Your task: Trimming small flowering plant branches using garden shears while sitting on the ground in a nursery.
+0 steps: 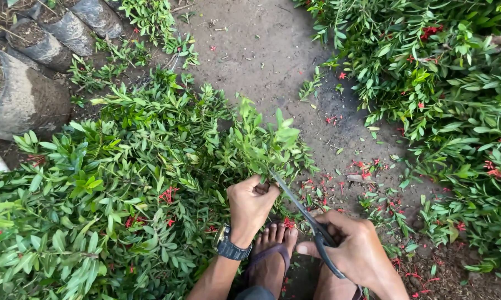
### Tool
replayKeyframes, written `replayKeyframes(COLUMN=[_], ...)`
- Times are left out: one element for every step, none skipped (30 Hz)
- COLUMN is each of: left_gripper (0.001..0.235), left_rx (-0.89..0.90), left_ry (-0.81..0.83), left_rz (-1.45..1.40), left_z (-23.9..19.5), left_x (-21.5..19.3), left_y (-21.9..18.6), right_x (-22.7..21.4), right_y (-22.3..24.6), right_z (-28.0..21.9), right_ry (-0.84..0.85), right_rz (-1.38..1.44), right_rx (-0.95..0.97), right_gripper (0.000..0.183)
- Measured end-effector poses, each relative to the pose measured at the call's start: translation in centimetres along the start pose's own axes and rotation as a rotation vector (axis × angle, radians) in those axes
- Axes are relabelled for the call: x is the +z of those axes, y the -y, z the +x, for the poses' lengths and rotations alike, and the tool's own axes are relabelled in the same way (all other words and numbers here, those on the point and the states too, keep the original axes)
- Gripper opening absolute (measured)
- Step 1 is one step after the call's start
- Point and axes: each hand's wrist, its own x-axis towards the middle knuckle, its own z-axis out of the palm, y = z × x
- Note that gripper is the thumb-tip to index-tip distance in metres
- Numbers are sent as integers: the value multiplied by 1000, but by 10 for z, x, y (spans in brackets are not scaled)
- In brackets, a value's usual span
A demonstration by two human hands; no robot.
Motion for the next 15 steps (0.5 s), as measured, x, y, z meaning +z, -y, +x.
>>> replayKeyframes(left_gripper=[12,11,11,15,20,20,20,19,19,18,17,17,15,15,15], left_rx=[56,113,114,158,202,203,215,227,224,264,305,304,366,428,427], left_ry=[-12,-24,-25,-57,-91,-93,-95,-96,-98,-104,-111,-114,-98,-81,-78], left_rz=[36,72,72,99,127,128,160,192,193,259,324,324,407,490,489], left_z=[0,0,-1,-2,-3,-3,-2,-2,-2,-2,-1,-1,-3,-4,-4], left_x=[0,1,0,0,0,-1,-2,-3,-4,-5,-5,-3,-1,2,2], left_y=[-1,-2,-3,-3,-4,-3,-1,0,3,6,9,19,28,37,42], right_x=[2,4,7,9,11,10,10,10,13,15,18,22,26,29,31], right_y=[3,6,5,5,4,7,10,14,14,13,13,10,7,3,1], right_z=[2,3,5,7,8,8,8,8,10,13,15,22,27,33,38], right_ry=[0,0,0,0,1,2,19,36,40,57,72,74,122,171,170], right_rz=[34,69,69,87,103,104,103,103,102,113,124,122,186,250,251], right_rx=[-24,-49,-50,-42,-35,-37,-23,-9,-9,3,14,12,2,-8,-4], right_gripper=[43,44,44,43,43,43,43,43,43,41,39,39,36,33,33])
